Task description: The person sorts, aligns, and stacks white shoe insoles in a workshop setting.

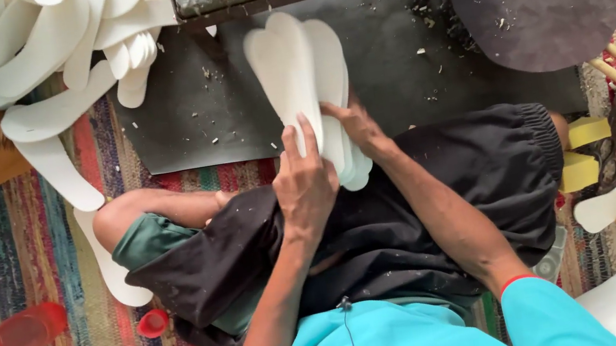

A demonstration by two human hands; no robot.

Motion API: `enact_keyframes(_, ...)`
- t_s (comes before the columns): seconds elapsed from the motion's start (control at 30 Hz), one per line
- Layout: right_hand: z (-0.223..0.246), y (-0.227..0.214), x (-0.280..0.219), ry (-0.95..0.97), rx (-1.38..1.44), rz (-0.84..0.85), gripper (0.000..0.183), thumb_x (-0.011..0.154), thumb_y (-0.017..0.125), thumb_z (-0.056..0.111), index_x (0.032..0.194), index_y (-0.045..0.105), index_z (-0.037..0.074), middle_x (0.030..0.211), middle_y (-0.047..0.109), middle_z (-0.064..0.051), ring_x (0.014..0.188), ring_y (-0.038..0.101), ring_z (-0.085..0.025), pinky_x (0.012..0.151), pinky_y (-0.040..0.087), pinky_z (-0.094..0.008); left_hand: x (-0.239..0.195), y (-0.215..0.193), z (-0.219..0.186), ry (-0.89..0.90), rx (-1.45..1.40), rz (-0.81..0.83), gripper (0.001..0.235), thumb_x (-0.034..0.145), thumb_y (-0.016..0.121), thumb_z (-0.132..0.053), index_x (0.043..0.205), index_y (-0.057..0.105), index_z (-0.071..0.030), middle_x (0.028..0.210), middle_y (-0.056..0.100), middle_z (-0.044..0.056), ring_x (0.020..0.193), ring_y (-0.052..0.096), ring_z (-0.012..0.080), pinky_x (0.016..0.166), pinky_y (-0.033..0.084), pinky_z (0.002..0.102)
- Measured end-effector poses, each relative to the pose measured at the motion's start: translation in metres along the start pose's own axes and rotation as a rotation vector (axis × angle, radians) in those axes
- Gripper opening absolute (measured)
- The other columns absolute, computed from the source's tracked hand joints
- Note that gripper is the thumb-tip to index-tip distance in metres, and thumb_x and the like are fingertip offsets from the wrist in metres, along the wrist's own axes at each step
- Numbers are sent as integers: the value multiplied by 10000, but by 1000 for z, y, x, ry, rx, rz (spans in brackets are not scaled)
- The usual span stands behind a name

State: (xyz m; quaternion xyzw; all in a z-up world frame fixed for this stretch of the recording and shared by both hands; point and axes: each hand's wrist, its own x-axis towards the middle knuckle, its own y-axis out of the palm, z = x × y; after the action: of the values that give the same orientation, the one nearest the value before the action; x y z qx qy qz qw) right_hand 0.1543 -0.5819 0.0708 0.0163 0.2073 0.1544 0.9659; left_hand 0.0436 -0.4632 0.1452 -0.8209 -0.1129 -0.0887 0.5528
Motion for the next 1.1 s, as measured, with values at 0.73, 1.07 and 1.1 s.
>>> enact_keyframes(0.73,-47,-23,-4,-138,388,426,869,1052,219,641,1602,289,-27,1514,505,-191,1409,473,-291,1194,391,-444,19,-3,11,-411,-1445,170,1190,719,883,-107,1570,52,-83,1433,440,161,1317,536,257,1011,569,404)
enact_keyframes(1.07,12,-22,-23,-411,-175,399,1425,558,978,414,1639,141,8,1611,311,-160,1516,305,-319,1242,306,-455,-23,50,34,-14,-1052,104,1057,549,1046,-323,1442,558,-36,1439,488,144,1341,557,305,1154,506,461)
enact_keyframes(1.1,23,-21,-26,-461,-197,414,1466,552,984,443,1638,100,8,1602,339,-170,1508,319,-330,1246,303,-464,-25,54,37,-1,-1031,132,1014,560,1049,-355,1417,605,-42,1409,524,126,1322,572,293,1157,511,457)
